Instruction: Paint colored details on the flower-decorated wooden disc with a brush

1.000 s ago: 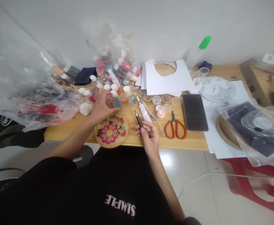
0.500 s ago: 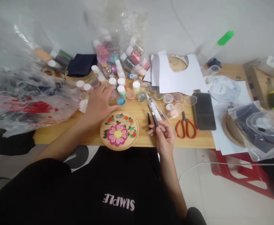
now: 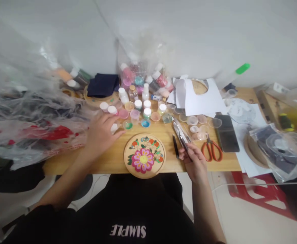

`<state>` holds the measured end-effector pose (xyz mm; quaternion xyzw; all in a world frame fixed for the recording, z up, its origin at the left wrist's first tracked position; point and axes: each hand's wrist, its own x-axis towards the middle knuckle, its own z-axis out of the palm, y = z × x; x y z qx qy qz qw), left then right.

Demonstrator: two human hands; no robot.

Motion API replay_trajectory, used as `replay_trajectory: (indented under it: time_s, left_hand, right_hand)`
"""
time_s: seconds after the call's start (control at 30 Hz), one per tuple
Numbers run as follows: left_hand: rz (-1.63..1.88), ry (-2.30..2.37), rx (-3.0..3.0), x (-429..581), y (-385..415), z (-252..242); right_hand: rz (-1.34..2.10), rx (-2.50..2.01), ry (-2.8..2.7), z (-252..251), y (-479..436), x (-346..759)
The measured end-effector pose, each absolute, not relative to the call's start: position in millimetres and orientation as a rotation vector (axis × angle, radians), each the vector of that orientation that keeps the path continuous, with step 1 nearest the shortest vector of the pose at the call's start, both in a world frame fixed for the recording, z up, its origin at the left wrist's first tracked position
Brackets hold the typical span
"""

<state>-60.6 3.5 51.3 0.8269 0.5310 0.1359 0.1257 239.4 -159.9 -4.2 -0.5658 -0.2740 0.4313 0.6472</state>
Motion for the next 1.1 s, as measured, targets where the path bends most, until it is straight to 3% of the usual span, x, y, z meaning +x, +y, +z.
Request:
replay_trajectory:
  time_s: [0.47,1.1]
  left_hand:
    - [0.267,1.658,2.449,-36.0,-1.4,51.2]
    - [0.474,1.726,2.309,-62.2,-12.1,37.6]
  right_hand:
    - [1.065,-1.228,-0.664,-7.5,-160.3,242.3]
    - [1.111,-1.194,-0.610,-9.8,-158.8,248.0]
